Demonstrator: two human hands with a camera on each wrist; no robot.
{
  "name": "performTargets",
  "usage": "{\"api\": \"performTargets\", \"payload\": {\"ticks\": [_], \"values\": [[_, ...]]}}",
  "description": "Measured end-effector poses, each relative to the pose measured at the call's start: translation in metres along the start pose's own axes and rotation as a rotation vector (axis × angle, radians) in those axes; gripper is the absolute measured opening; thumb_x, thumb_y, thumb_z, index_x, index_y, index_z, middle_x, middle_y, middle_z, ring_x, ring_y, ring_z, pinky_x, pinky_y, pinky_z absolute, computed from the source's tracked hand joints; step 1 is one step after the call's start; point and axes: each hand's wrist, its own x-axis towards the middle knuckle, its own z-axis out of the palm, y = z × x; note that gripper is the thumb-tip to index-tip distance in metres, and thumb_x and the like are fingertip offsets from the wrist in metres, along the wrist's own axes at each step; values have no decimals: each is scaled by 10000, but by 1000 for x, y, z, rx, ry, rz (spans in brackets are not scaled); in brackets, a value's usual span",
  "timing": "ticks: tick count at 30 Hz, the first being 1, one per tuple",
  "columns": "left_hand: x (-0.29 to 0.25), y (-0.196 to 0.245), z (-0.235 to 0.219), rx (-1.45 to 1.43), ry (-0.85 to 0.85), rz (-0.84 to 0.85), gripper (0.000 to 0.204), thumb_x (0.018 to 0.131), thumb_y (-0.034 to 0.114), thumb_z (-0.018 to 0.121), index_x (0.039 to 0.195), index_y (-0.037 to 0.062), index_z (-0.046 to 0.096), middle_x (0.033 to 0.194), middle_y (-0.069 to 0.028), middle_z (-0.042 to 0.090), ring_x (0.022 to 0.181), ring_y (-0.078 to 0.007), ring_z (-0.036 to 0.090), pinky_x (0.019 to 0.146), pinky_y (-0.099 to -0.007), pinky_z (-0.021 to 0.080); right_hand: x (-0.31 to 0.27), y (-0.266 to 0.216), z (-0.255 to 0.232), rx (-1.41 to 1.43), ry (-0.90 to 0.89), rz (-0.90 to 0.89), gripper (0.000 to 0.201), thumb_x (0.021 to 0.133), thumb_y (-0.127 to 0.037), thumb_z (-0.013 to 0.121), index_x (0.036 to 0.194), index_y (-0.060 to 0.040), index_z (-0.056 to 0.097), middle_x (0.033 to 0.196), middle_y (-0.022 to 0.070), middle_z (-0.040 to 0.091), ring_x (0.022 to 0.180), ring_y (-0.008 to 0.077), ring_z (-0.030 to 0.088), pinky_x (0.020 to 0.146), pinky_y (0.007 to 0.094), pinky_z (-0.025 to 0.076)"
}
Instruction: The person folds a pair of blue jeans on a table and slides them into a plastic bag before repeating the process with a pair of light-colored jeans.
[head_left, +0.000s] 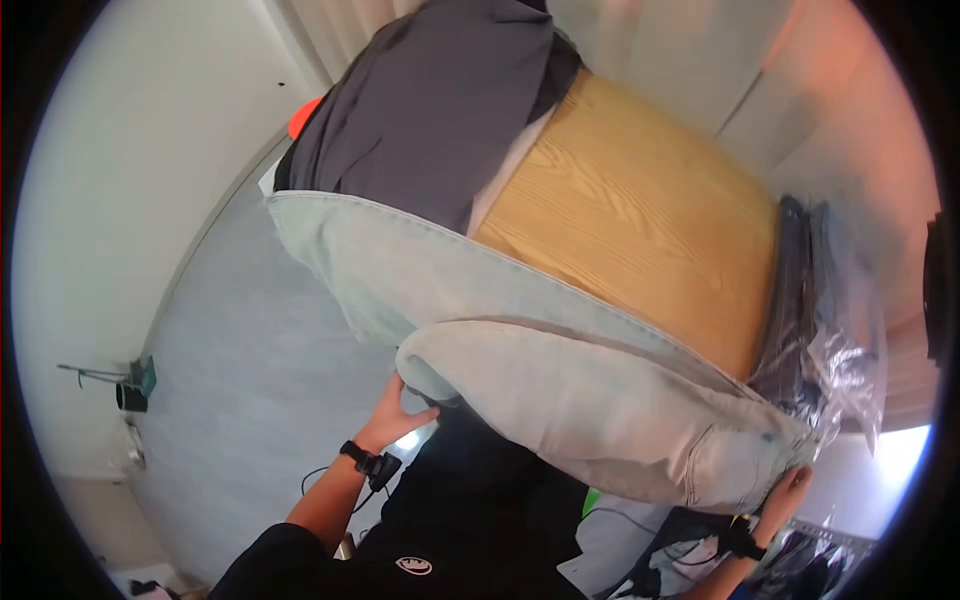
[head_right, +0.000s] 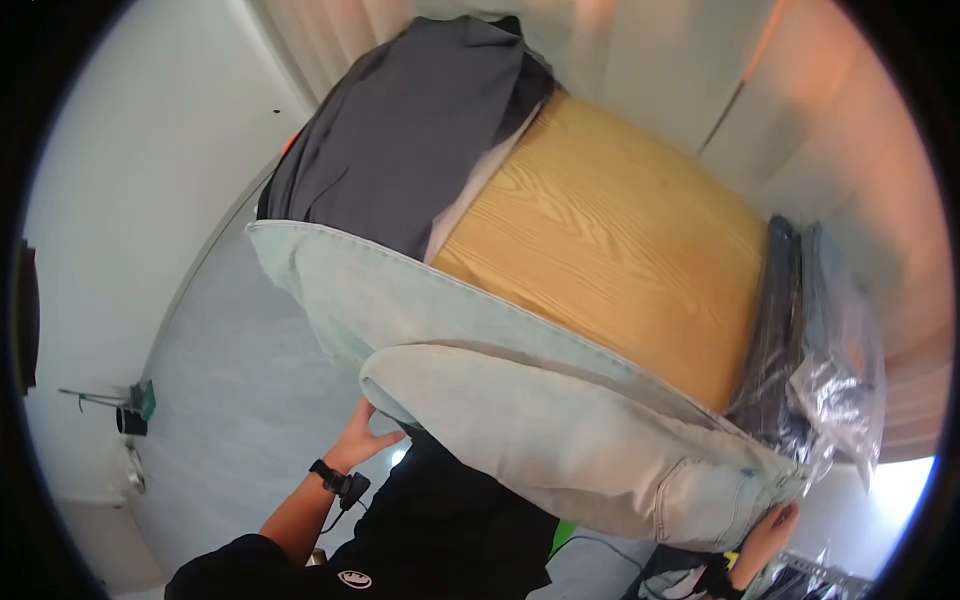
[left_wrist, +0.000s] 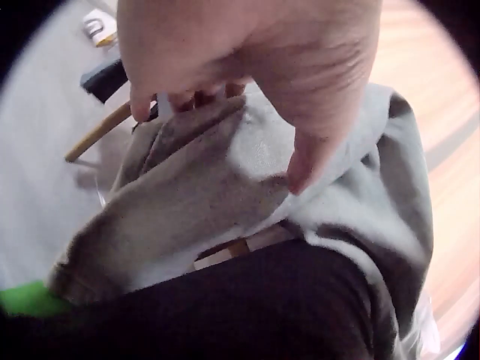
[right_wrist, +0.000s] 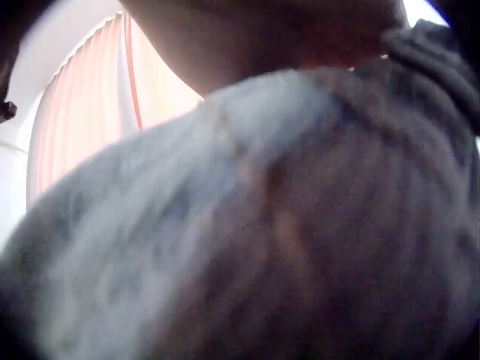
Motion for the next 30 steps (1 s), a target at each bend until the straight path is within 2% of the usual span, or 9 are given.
{"api": "performTargets", "payload": {"ticks": [3,6,9,15,18,23,25,28,30], "values": [[8,-10,2,-352,123,-197,827,845,225,760,1439,-55,256,1410,-162,434,1288,-244,445,1072,-383,370,-5,-26,4,-9,39,186,454,1008,-335,516,1271,33,478,1089,200,585,1005,277,566,911,370,442],[4,-16,-18,-638,-62,-535,692,870,226,734,1395,-50,378,1349,-161,508,1218,-208,506,1010,-340,429,-9,-29,15,99,133,168,499,1002,-377,523,1261,47,471,1131,197,551,1050,271,520,961,353,400],[-3,-2,-31,-326,-203,-546,486,892,234,711,1278,-10,546,1192,-110,625,1099,-179,586,953,-317,465,-11,-34,17,157,154,141,521,999,-396,525,1258,53,467,1155,200,535,1058,273,498,960,351,388],[-18,6,-84,-357,-76,-298,293,856,160,736,1090,9,645,1008,-37,686,940,-120,626,879,-292,485,-6,-16,18,71,108,121,477,1015,-382,499,1211,51,462,1110,198,538,1015,285,500,930,368,398],[-20,14,-152,-271,-218,-246,207,851,107,724,1025,16,656,960,-17,682,888,-91,610,823,-262,481,-7,-22,18,39,116,82,431,1021,-354,498,1181,44,456,1076,186,537,959,268,503,888,359,414],[18,85,-219,107,-414,-306,109,920,137,646,964,38,638,867,35,646,838,-64,585,787,-250,467,-4,-7,24,32,121,40,427,1029,-358,476,1178,42,461,1047,189,534,935,291,499,884,361,413],[38,134,-218,18,-293,-303,148,948,171,616,1020,42,606,919,27,617,893,-76,566,824,-254,463,-7,-15,23,61,125,40,438,1030,-368,467,1169,48,473,1037,194,533,949,304,497,894,367,408],[47,183,-191,-6,-29,-65,291,922,190,637,1163,48,557,1071,-6,579,976,-98,549,876,-264,453,-6,-13,20,38,100,68,421,1031,-368,463,1129,41,482,991,179,524,912,295,486,864,369,409],[33,139,-167,236,-137,-6,661,770,250,749,1328,63,449,1271,-76,514,1128,-213,532,980,-345,427,-4,-15,24,42,136,71,401,1031,-363,464,1097,32,483,954,161,512,875,283,474,834,368,411]]}}
